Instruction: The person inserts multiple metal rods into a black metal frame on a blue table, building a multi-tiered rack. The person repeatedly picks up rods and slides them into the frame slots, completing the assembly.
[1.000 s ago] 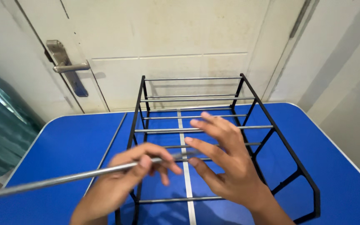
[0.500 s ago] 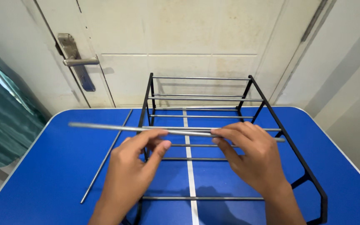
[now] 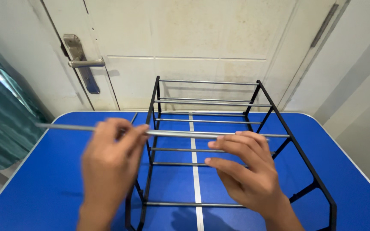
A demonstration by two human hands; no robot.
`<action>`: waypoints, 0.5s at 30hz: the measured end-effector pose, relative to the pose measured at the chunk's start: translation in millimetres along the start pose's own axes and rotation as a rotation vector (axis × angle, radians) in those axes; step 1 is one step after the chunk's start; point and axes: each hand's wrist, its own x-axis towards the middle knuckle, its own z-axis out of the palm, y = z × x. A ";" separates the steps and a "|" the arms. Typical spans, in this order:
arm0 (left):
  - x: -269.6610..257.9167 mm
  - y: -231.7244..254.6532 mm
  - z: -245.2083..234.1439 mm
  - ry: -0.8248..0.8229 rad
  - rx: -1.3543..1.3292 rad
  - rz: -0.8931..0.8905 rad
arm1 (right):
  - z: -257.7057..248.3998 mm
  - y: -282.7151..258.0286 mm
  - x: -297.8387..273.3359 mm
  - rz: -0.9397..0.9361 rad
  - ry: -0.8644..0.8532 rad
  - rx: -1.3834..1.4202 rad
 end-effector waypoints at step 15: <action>-13.9 -31.3 -23.5 0.149 0.190 -0.120 | -3.5 2.8 5.6 0.012 -0.053 0.055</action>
